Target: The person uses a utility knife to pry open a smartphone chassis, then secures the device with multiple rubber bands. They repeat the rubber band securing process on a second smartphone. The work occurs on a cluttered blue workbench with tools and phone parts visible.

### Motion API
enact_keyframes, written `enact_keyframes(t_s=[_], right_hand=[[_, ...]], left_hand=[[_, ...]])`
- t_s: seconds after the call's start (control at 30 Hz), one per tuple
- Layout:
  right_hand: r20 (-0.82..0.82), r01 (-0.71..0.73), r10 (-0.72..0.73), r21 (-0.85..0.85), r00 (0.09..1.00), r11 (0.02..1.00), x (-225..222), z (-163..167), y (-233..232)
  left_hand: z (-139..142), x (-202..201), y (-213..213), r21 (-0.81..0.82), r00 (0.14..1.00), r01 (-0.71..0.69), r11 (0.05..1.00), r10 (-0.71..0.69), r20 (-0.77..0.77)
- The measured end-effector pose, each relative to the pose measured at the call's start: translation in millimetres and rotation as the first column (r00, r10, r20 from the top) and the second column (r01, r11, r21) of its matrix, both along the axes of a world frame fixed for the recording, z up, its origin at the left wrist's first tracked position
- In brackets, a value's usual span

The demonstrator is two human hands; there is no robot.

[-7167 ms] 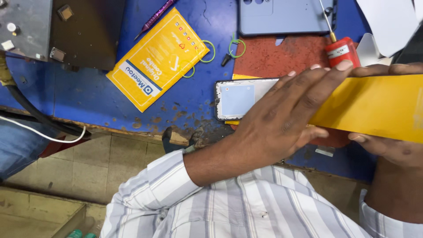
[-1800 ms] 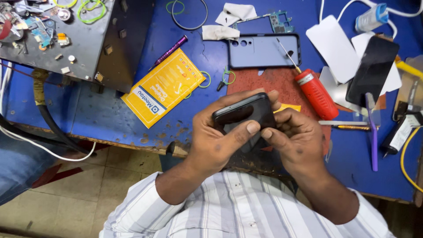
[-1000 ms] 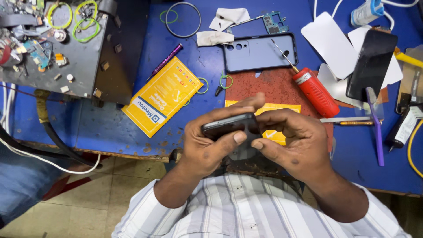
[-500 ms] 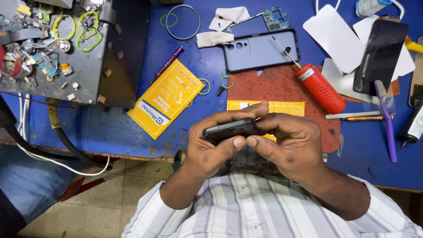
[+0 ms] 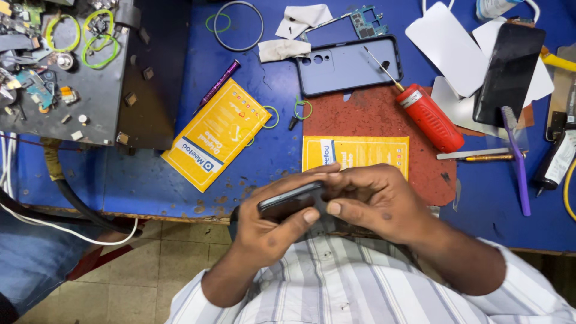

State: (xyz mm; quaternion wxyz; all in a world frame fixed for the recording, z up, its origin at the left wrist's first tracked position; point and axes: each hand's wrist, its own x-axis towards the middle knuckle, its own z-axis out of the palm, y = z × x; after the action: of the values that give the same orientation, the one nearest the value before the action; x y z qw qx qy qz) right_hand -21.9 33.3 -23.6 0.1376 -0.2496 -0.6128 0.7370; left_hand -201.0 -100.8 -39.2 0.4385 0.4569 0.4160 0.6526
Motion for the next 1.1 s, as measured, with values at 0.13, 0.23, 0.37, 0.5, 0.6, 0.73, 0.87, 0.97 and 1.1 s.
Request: enact_keyframes(t_s=[0.13,0.23,0.37,0.5,0.6,0.73,0.87,0.97,1.1], right_hand=[[0.168,-0.019,-0.104,0.605,0.98,0.796,-3,17,36],[0.204,-0.092,-0.148,0.833,0.968,0.546,-22,20,56],[0.226,-0.177,-0.06,0.879,0.972,0.444,-62,20,64],[0.269,-0.253,0.02,0.874,0.963,0.415,-98,11,52],[0.257,-0.266,0.072,0.952,0.964,0.155,-121,-5,40],[0.384,-0.356,0.091,0.906,0.919,-0.227,-133,-17,41],[0.233,-0.232,0.01,0.965,0.972,0.124,-130,-13,48],[0.308,-0.31,0.04,0.932,0.951,0.189,-129,-10,51],[0.421,-0.427,0.077,0.897,0.904,0.113,-139,-14,50]], left_hand=[[1,-13,-21,-0.158,0.953,-0.085,0.984,0.126,0.277],[5,-22,-30,-0.116,0.936,-0.206,0.972,0.23,0.267],[12,-31,-36,-0.106,0.932,-0.299,0.948,0.314,0.179],[15,-38,-39,-0.136,0.92,-0.349,0.927,0.366,0.141],[13,-42,-37,-0.161,0.923,-0.333,0.929,0.356,0.148],[10,-49,-38,-0.152,0.921,-0.286,0.946,0.315,0.228],[10,-59,-39,-0.106,0.951,-0.227,0.968,0.244,0.191],[8,-61,-35,-0.084,0.955,-0.209,0.974,0.222,0.196],[6,-59,-32,-0.098,0.956,-0.189,0.977,0.206,0.21]])
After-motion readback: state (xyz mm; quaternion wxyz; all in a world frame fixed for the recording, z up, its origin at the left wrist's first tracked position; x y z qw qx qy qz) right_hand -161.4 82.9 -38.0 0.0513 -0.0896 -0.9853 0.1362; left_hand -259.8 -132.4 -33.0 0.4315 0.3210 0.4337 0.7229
